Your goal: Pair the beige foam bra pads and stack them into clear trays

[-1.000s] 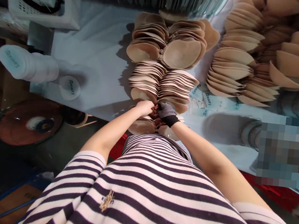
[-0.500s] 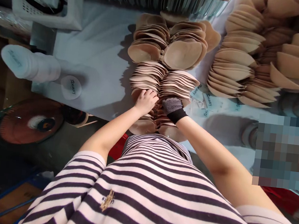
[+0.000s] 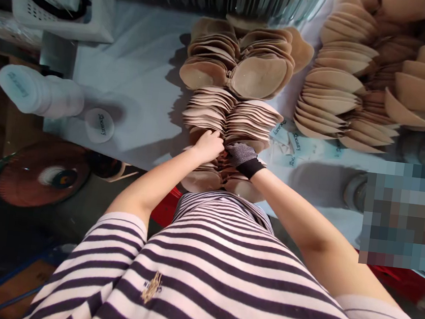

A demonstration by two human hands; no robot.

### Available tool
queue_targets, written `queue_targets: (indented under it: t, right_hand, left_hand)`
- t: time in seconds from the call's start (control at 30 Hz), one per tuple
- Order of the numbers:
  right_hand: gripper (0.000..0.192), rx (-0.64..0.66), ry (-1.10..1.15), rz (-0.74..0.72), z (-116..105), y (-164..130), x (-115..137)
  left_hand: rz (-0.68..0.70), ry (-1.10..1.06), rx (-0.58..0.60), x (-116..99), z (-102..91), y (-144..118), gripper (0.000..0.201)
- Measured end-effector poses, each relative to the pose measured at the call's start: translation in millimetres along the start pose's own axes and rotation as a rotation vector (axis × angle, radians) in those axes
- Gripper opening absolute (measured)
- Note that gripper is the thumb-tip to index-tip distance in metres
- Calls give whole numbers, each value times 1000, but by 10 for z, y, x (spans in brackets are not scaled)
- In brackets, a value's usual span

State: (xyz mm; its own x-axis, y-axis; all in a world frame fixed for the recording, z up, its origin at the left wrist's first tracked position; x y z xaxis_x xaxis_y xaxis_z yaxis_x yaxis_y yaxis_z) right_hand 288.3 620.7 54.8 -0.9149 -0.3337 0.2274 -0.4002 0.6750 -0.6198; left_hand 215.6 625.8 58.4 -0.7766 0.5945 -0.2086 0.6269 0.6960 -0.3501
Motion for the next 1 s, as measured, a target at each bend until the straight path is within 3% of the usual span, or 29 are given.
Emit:
queue_targets:
  t: [0.1, 0.2, 0.33, 0.47, 0.57, 0.8, 1.0]
  right_hand:
    - [33, -45, 5, 0, 51, 26, -18]
    - [30, -76, 34, 16, 89, 33, -41]
    - [30, -120, 129, 65, 112, 6, -77]
    - [30, -187, 254, 148, 143, -17, -126]
    - [28, -221, 336, 190, 167, -15, -140]
    - [28, -269, 400, 224, 166, 8, -168]
    - [32, -271, 414, 251, 170, -17, -164]
  left_hand:
    - [-40, -153, 173, 135, 167, 65, 24]
    - [-47, -406, 225, 233, 315, 73, 23]
    - [-78, -686, 152, 293, 447, 46, 19]
    - [-196, -830, 15, 343, 520, 10, 19]
    - [-247, -916, -21, 338, 565, -11, 20]
    - [-350, -818, -71, 333, 582, -43, 21]
    - [-375, -659, 23, 267, 510, -61, 21]
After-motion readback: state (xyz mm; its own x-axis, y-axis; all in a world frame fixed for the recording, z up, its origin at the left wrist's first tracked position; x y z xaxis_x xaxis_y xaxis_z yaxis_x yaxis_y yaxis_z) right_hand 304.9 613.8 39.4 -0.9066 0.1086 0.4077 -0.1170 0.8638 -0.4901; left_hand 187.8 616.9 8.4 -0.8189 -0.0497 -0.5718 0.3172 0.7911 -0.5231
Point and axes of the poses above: each hand's wrist, its own y-axis towards the middle knuckle, its own z-axis out of the palm, x = y × z, the point moved 8 cm from there along y, towards the middle knuckle, and after that the axes turned 5 degrees about y, right-handed, at the moved point
